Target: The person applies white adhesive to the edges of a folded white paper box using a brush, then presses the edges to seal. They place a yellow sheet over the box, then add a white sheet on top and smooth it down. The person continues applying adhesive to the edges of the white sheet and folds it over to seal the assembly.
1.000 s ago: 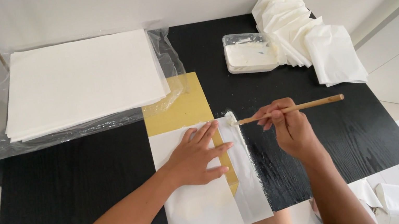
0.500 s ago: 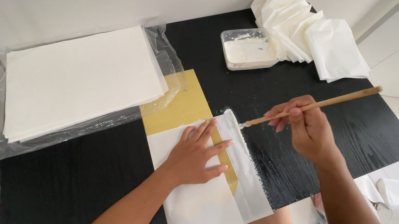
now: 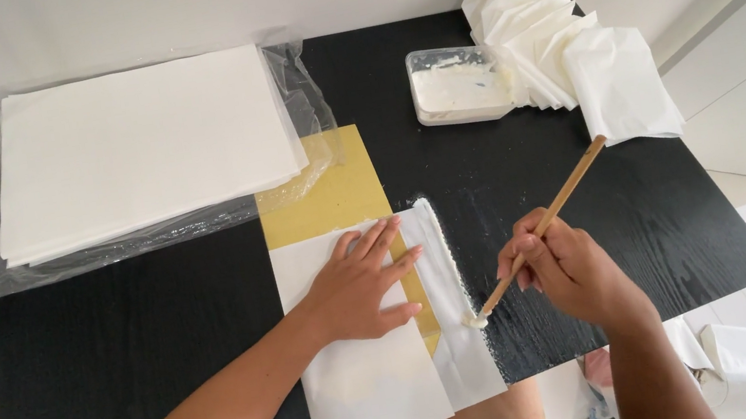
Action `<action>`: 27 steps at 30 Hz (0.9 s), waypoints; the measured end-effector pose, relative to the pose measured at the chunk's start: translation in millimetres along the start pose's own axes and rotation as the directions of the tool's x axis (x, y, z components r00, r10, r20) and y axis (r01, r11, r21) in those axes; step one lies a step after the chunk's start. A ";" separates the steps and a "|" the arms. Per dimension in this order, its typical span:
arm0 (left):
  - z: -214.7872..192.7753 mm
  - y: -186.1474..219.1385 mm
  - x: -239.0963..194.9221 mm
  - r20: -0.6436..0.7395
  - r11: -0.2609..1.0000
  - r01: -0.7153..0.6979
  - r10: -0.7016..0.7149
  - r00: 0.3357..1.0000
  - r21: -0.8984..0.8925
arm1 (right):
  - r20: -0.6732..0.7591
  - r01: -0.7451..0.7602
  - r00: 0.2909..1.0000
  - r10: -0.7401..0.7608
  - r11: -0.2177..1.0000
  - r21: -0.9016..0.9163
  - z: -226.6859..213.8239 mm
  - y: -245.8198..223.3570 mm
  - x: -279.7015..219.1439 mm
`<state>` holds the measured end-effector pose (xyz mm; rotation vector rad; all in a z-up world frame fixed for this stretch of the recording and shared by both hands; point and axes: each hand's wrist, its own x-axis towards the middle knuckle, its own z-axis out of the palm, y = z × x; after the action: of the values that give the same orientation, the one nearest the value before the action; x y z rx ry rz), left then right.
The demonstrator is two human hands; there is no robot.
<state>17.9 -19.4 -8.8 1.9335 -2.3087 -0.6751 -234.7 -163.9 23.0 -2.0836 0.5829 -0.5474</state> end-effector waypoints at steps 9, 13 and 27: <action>9.8 -4.2 0.7 -0.055 1.000 -0.027 0.028 0.998 0.013 | -0.237 0.114 0.967 -0.096 0.992 0.061 -16.0 -8.2 -30.4; 10.1 -4.9 1.2 -0.066 0.999 -0.039 0.040 0.997 0.020 | -0.276 0.215 0.942 -0.193 0.975 0.050 5.3 9.7 -42.3; 33.0 -15.7 12.7 -0.123 0.999 -0.019 0.022 0.992 0.029 | 0.010 0.115 0.993 -0.115 0.987 -0.108 12.0 -12.2 -74.5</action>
<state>19.3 -23.8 -47.2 1.9022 -2.2727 -0.5090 -284.4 -106.4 14.9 -2.2311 0.5016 -0.5887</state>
